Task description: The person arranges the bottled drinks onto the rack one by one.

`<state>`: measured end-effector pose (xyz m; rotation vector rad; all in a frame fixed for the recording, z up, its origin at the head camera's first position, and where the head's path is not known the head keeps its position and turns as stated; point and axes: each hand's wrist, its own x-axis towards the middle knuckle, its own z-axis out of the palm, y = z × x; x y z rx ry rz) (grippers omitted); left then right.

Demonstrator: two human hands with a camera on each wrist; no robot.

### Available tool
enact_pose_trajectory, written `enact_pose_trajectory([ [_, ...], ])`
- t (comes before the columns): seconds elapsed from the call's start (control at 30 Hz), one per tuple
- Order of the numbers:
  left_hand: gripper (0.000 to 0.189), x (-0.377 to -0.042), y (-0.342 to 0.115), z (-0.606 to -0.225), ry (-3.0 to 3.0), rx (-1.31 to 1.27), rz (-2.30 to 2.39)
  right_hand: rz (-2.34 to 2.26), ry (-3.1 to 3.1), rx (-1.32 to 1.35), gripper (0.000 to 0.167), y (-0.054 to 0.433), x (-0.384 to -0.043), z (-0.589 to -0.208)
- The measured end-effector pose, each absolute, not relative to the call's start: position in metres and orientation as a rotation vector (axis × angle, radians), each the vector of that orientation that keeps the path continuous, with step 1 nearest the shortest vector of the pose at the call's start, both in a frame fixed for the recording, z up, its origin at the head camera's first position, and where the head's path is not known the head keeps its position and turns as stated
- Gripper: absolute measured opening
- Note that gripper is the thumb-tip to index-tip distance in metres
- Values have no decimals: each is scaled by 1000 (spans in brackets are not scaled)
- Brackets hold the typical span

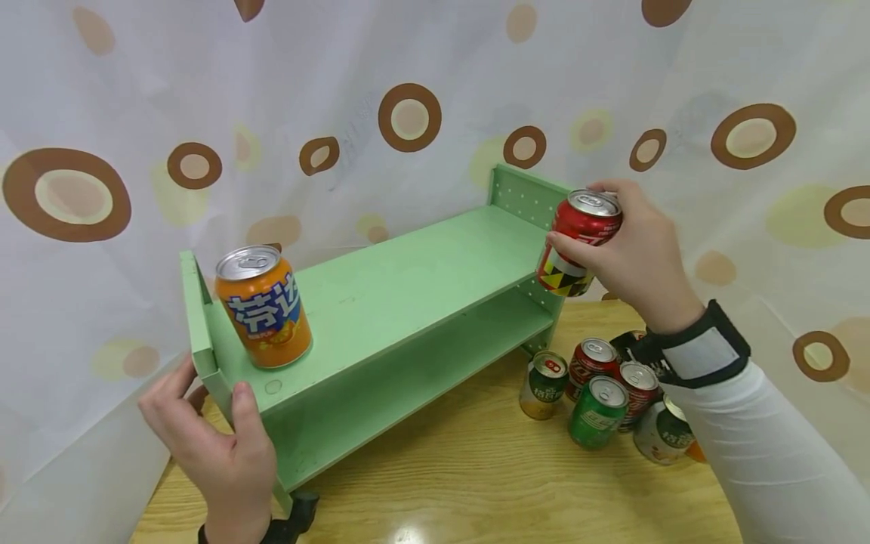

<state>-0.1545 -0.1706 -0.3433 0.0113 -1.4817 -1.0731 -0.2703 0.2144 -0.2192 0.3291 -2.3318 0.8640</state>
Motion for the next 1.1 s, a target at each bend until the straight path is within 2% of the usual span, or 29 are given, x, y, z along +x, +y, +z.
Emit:
enact_pose_trajectory([
  [0.63,52,-152,-176,-345,-1504,14,-1063,907,-2397,518,73,165,-303,-215],
  [1.1,52,-155,-175,-345,-1502,-16,-1044,931,-2462,513,75,151,-314,-220],
])
